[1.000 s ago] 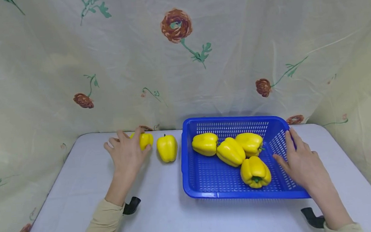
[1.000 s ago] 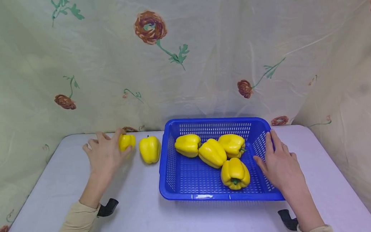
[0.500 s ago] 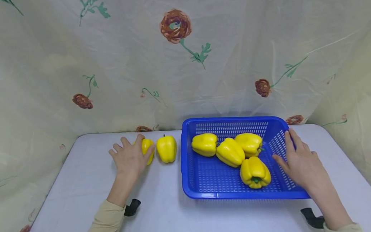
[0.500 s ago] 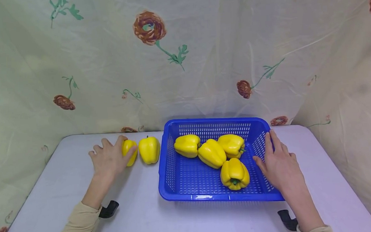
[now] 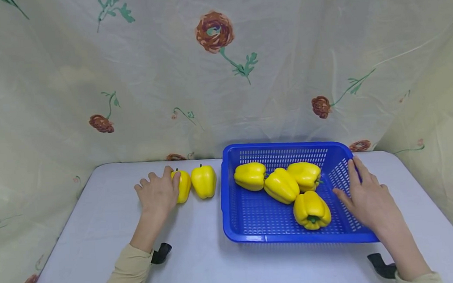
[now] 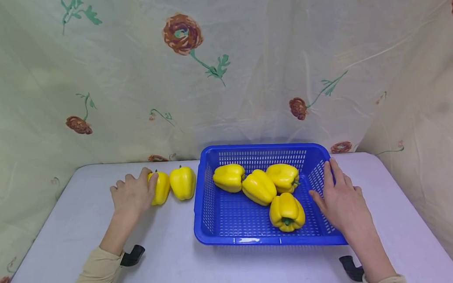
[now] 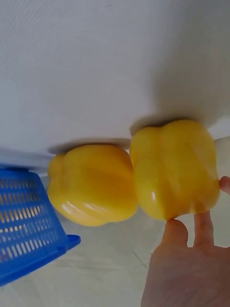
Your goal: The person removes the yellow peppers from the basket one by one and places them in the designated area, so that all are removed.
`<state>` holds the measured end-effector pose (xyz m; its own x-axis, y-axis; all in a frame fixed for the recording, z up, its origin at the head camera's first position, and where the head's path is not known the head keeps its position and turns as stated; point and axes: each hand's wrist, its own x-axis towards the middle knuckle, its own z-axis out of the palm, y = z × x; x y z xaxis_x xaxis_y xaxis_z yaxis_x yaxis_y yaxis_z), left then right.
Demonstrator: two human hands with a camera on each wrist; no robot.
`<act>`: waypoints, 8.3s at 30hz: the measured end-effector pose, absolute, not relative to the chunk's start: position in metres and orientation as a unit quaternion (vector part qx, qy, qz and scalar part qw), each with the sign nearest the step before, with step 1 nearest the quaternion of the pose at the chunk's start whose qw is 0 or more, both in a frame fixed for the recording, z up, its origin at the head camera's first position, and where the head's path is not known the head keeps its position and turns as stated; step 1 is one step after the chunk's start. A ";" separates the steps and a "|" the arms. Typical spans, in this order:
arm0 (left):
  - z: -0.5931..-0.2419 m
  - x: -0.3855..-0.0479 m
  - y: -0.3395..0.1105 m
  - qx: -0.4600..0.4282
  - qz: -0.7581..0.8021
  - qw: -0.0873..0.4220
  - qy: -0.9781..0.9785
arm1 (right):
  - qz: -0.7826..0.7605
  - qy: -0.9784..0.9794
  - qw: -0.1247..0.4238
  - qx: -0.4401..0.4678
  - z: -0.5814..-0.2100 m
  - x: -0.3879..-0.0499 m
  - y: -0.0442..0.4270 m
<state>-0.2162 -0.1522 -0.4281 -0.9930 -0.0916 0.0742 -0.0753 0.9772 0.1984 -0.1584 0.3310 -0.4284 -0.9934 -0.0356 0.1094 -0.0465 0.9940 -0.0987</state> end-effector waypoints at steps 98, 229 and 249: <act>-0.415 -0.222 0.007 -0.272 0.060 0.055 -0.959 | 0.040 -0.996 0.077 0.029 -0.431 -0.155 0.331; -0.412 -0.191 -0.219 -0.045 -0.048 0.147 -0.987 | 0.045 -0.996 0.072 0.033 -0.430 -0.156 0.331; -0.428 -0.198 -0.219 -0.042 -0.054 0.104 -0.992 | 0.039 -0.996 0.077 0.034 -0.431 -0.156 0.331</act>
<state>-0.1984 -0.2192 -0.4279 -0.9751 0.0713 0.2100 0.0937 0.9907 0.0988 -0.1557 0.3309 -0.4306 -0.9858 -0.0609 0.1567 -0.0729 0.9948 -0.0716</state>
